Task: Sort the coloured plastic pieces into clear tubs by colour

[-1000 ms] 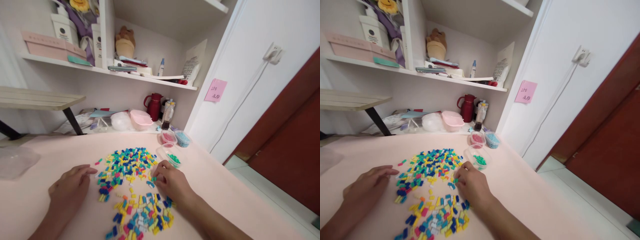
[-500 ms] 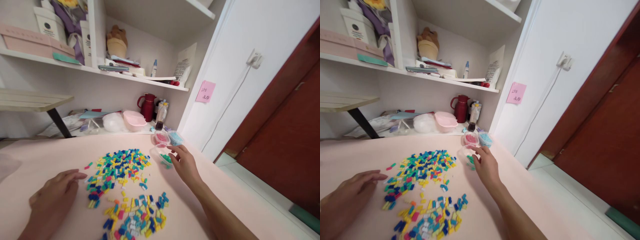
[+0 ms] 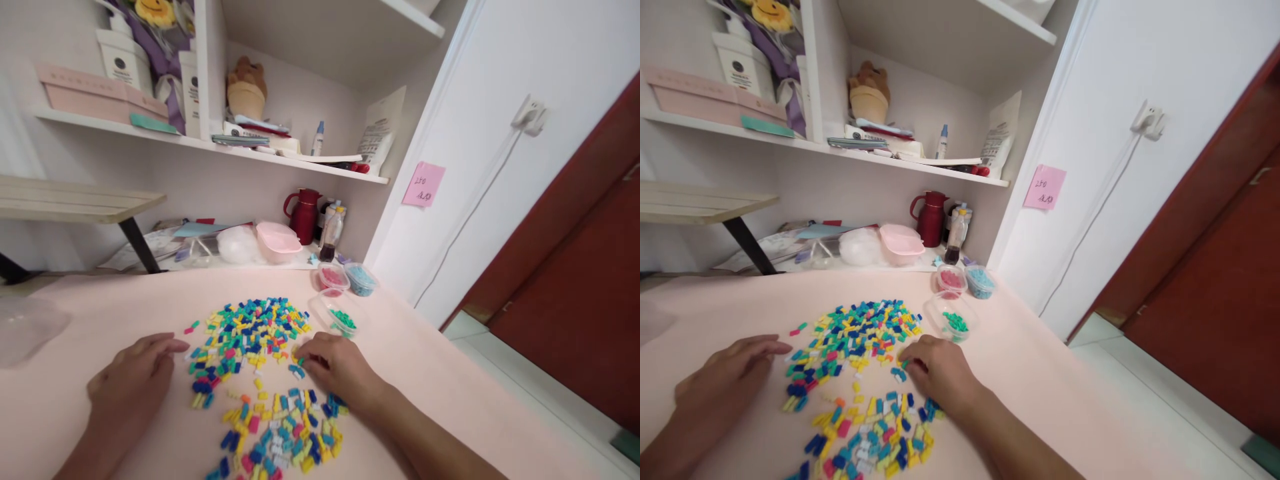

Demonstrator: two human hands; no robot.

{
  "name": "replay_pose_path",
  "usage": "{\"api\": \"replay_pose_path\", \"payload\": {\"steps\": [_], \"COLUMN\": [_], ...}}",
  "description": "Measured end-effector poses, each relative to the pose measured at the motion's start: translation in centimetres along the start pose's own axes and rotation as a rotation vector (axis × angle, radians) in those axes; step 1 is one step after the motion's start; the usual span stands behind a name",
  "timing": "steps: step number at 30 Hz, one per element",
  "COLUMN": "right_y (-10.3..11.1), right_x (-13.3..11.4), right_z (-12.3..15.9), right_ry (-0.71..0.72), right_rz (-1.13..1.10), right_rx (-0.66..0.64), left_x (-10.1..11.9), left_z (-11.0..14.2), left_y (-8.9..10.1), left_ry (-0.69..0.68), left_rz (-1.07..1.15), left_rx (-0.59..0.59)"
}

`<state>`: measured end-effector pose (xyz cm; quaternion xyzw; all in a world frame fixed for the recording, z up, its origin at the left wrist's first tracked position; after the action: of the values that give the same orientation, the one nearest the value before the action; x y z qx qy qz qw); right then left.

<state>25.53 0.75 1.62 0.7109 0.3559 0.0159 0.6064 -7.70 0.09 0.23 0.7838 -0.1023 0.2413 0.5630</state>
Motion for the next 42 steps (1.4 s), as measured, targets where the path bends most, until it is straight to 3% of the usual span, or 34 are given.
{"api": "replay_pose_path", "payload": {"steps": [7, 9, 15, 19, 22, 25, 29, 34, 38, 42], "right_y": [0.1, 1.0, 4.9, 5.4, 4.8, 3.7, 1.8, -0.2, -0.5, 0.1], "right_x": [-0.5, -0.3, 2.1, 3.5, 3.0, 1.2, -1.1, -2.0, -2.5, -2.6], "right_z": [-0.1, 0.0, 0.3, 0.4, 0.4, 0.5, 0.3, -0.1, -0.4, 0.0], "right_ry": [-0.053, -0.056, -0.177, -0.268, -0.227, -0.11, 0.029, 0.072, 0.089, 0.149], "right_rz": [0.029, 0.013, 0.018, 0.031, -0.008, -0.107, -0.207, -0.063, 0.084, -0.116], "right_rx": [-0.013, 0.052, 0.419, 0.496, 0.52, 0.435, 0.173, -0.049, -0.096, -0.133], "left_x": [0.7, 0.7, 0.9, 1.0, 1.1, 1.3, 1.4, 1.2, 1.0, 1.0], "left_z": [0.3, 0.4, 0.5, 0.5, 0.6, 0.6, 0.7, 0.8, 0.8, 0.8], "left_y": [0.3, 0.3, 0.5, 0.7, 0.9, 0.9, 0.8, 0.5, 0.2, 0.1], "left_ry": [0.032, 0.035, 0.047, 0.033, 0.052, 0.075, 0.071, 0.09, 0.081, 0.076], "left_rz": [-0.003, -0.009, -0.014, -0.005, -0.016, -0.03, -0.036, -0.068, -0.073, -0.061], "left_rx": [0.001, -0.004, 0.004, -0.019, -0.032, -0.045, -0.036, -0.035, -0.009, -0.009]}}
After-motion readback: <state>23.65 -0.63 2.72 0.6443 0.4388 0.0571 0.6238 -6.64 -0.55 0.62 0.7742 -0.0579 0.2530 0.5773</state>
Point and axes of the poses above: each hand's wrist, its own z-axis away from the middle knuckle, its own y-axis out of the back of the hand, x = y × z, the point moved 1 cm from there along -z, towards the middle knuckle, and after that the axes turned 4 degrees about z, right-handed, at the moved point
